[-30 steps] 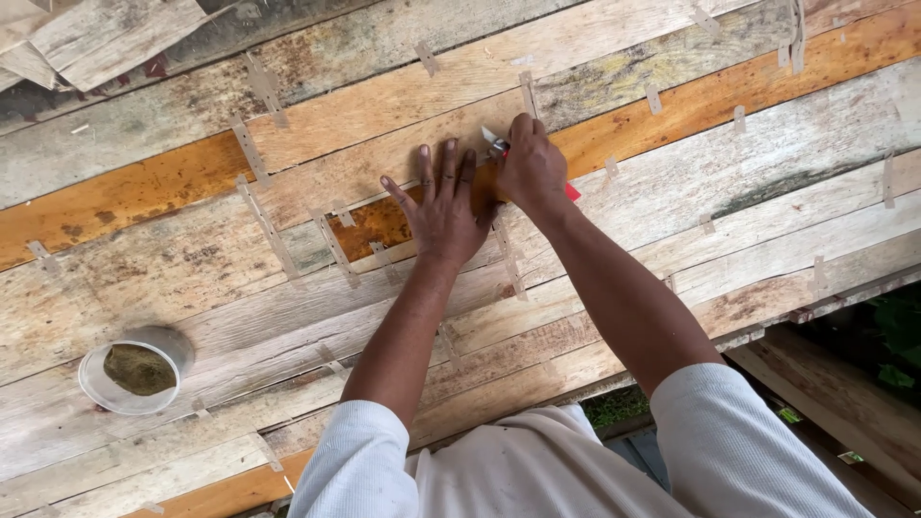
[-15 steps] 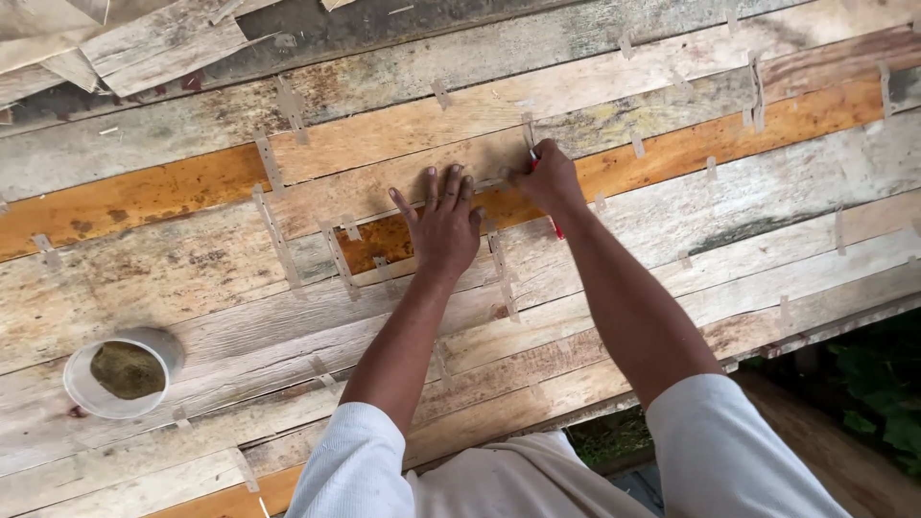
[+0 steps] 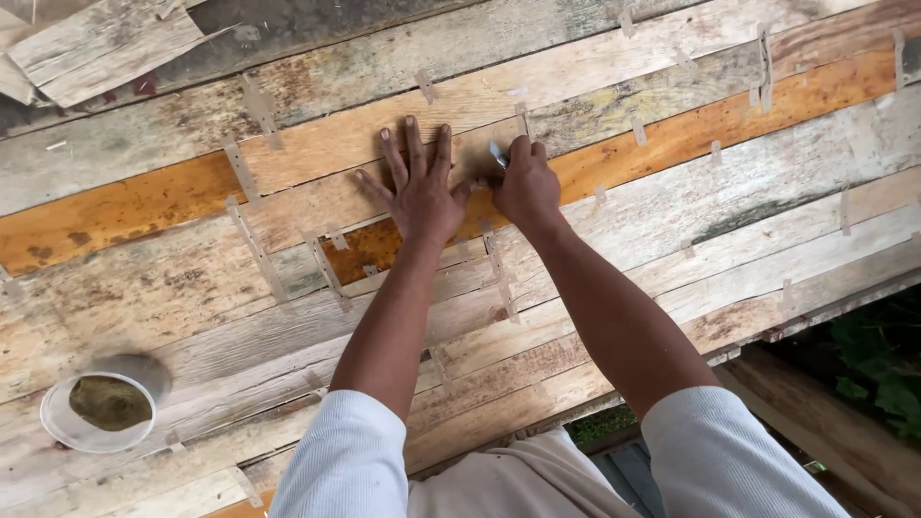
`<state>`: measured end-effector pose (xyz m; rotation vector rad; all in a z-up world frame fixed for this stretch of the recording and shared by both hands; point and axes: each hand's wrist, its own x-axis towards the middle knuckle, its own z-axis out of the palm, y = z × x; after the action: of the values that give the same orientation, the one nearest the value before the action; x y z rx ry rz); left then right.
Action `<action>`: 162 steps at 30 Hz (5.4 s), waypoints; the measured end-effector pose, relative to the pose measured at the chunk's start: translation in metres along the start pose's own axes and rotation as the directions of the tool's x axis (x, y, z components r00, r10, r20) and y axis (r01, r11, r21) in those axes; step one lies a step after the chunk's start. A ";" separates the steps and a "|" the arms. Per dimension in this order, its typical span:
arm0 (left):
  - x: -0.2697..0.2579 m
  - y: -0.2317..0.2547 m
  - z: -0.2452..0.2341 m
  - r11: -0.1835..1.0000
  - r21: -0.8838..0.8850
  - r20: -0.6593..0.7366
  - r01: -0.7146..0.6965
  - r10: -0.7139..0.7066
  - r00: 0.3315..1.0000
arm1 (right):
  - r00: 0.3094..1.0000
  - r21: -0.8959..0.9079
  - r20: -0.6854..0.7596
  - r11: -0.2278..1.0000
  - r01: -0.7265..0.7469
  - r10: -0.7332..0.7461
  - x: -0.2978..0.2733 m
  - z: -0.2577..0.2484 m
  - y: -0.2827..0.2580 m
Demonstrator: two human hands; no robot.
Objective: Applying wood filler to gaps between wooden planks on a large surface using a small scraper.
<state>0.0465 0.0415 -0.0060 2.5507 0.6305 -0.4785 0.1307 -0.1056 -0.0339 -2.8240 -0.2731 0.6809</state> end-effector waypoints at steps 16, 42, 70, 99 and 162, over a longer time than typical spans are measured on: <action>0.006 -0.015 -0.003 0.989 -0.137 0.078 -0.064 0.075 0.994 | 0.996 0.044 0.055 0.996 -0.075 0.073 0.001 -0.011 -0.019; 0.005 0.001 -0.014 0.996 -0.090 0.132 0.006 0.006 0.991 | 1.000 0.194 0.000 0.981 0.002 -0.002 0.012 -0.015 0.007; -0.002 0.003 -0.028 0.999 -0.034 0.117 0.016 -0.012 0.993 | 0.993 0.134 -0.015 0.984 0.116 -0.115 0.004 -0.015 0.004; -0.003 -0.002 -0.031 0.997 -0.072 0.216 -0.020 0.035 0.976 | 0.996 0.100 0.042 0.992 0.077 -0.081 0.019 -0.005 0.017; -0.094 -0.194 -0.024 0.842 -0.488 -0.017 0.230 -0.272 0.962 | 0.965 0.139 0.029 0.957 0.254 -0.261 -0.102 0.064 -0.199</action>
<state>-0.1259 0.1739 -0.0143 2.0284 0.9890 -0.2527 -0.0134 0.0728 0.0055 -2.5844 -0.5701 0.6806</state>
